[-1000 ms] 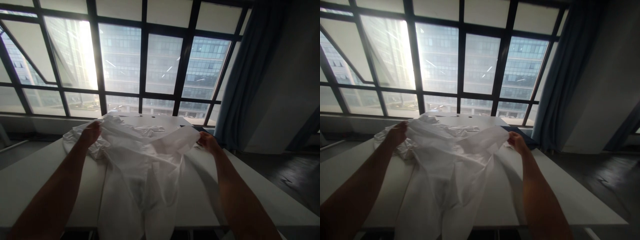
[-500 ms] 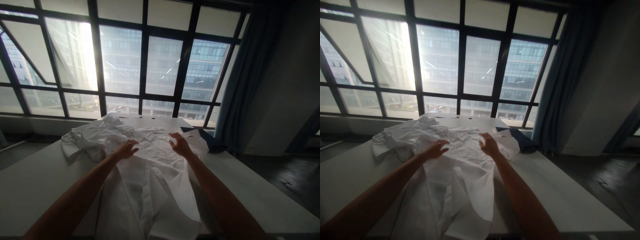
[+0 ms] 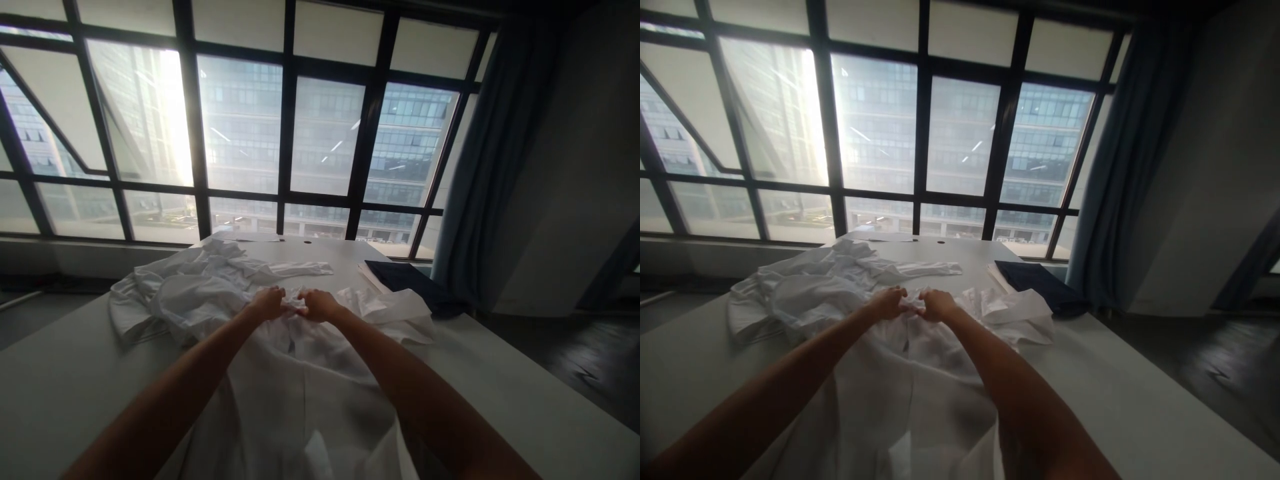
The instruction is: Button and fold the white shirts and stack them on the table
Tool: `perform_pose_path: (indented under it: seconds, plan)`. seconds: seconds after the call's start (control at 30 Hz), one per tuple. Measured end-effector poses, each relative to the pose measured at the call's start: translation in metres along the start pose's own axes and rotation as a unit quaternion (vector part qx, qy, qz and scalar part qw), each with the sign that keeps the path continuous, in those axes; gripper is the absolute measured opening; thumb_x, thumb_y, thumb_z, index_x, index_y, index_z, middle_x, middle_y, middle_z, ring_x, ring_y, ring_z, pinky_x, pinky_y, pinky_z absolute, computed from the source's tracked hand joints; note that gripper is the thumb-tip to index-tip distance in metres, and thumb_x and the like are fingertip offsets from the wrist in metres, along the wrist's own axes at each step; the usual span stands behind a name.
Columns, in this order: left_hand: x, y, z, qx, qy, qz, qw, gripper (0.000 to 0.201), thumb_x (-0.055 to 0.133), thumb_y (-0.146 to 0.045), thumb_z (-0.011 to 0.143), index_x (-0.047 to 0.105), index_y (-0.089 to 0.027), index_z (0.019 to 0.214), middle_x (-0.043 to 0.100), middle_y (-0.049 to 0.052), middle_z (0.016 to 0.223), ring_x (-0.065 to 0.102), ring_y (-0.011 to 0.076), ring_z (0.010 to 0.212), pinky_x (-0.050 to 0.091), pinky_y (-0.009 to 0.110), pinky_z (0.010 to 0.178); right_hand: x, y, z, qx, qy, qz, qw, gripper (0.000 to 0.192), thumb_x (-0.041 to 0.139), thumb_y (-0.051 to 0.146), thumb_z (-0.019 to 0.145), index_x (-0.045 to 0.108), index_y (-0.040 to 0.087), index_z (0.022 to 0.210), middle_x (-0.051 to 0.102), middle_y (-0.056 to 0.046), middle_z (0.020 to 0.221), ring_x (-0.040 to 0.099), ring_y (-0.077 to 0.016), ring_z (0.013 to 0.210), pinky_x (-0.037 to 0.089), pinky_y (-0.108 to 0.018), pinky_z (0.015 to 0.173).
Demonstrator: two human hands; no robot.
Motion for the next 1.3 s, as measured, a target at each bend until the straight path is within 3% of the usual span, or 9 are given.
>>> perform_pose_path:
  seconds: [0.07, 0.13, 0.3, 0.43, 0.67, 0.9, 1.3]
  plan:
    - [0.009, -0.002, 0.010, 0.022, 0.005, 0.019, 1.000, 0.032, 0.063, -0.028, 0.082, 0.071, -0.017, 0.111, 0.066, 0.016, 0.116, 0.066, 0.0282, 0.099, 0.050, 0.033, 0.083, 0.015, 0.006, 0.018, -0.018, -0.023, -0.018, 0.999, 0.040, 0.067, 0.038, 0.082, 0.067, 0.025, 0.120, 0.066, -0.012, 0.119, 0.068, -0.0252, 0.093, 0.050, -0.032, 0.077]
    - [0.018, 0.000, 0.015, 0.052, 0.011, 0.015, 0.998, 0.024, 0.059, -0.022, 0.083, 0.074, -0.017, 0.101, 0.066, 0.016, 0.114, 0.065, 0.0285, 0.102, 0.050, 0.035, 0.087, 0.031, 0.006, 0.029, -0.043, -0.030, -0.020, 0.998, 0.034, 0.063, 0.032, 0.084, 0.068, 0.025, 0.116, 0.062, -0.011, 0.123, 0.068, -0.0230, 0.090, 0.049, -0.031, 0.075]
    - [0.036, 0.013, 0.016, 0.064, -0.069, -0.106, 0.990, 0.019, 0.056, -0.017, 0.083, 0.071, -0.016, 0.096, 0.069, 0.012, 0.105, 0.063, 0.0248, 0.103, 0.049, 0.035, 0.091, 0.052, -0.012, 0.033, -0.057, -0.118, 0.076, 0.988, 0.018, 0.058, 0.027, 0.087, 0.067, 0.021, 0.101, 0.062, -0.006, 0.112, 0.065, -0.0172, 0.087, 0.045, -0.025, 0.072]
    - [0.045, 0.016, 0.013, 0.061, -0.109, -0.188, 0.974, 0.019, 0.052, -0.018, 0.086, 0.068, -0.016, 0.095, 0.069, 0.010, 0.100, 0.065, 0.0220, 0.096, 0.050, 0.033, 0.089, 0.052, -0.020, 0.025, -0.048, -0.153, 0.110, 0.981, 0.012, 0.057, 0.022, 0.086, 0.064, 0.022, 0.096, 0.065, -0.003, 0.105, 0.062, -0.0150, 0.083, 0.041, -0.024, 0.069]
    - [0.056, 0.019, 0.017, 0.114, -0.138, -0.268, 0.947, 0.024, 0.057, -0.019, 0.079, 0.070, -0.017, 0.099, 0.071, 0.006, 0.098, 0.065, 0.0196, 0.089, 0.049, 0.029, 0.086, 0.052, -0.012, 0.021, -0.002, -0.170, 0.085, 0.982, 0.017, 0.051, 0.022, 0.089, 0.064, 0.022, 0.101, 0.068, -0.005, 0.101, 0.062, -0.0185, 0.090, 0.041, -0.026, 0.075]
    - [0.050, 0.018, 0.014, 0.106, -0.138, -0.296, 0.939, 0.025, 0.059, -0.032, 0.083, 0.073, -0.013, 0.089, 0.073, 0.006, 0.085, 0.065, 0.0175, 0.077, 0.048, 0.025, 0.074, 0.053, -0.009, 0.020, -0.009, -0.165, 0.091, 0.982, 0.019, 0.052, 0.026, 0.089, 0.064, 0.022, 0.103, 0.069, -0.006, 0.101, 0.062, -0.0187, 0.090, 0.041, -0.025, 0.075]
    - [0.044, 0.017, 0.009, 0.113, -0.133, -0.250, 0.952, 0.021, 0.060, -0.032, 0.086, 0.072, -0.015, 0.088, 0.070, 0.005, 0.084, 0.062, 0.0163, 0.079, 0.048, 0.026, 0.079, 0.053, -0.011, 0.019, -0.021, -0.152, 0.188, 0.970, 0.020, 0.053, 0.025, 0.088, 0.068, 0.021, 0.100, 0.072, -0.003, 0.095, 0.063, -0.0171, 0.085, 0.043, -0.024, 0.075]
Point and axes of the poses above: each hand's wrist, its own z-axis towards the middle knuckle, its own x-axis out of the palm, y = z × x, the point moved 3 cm from there along z, towards the middle knuckle
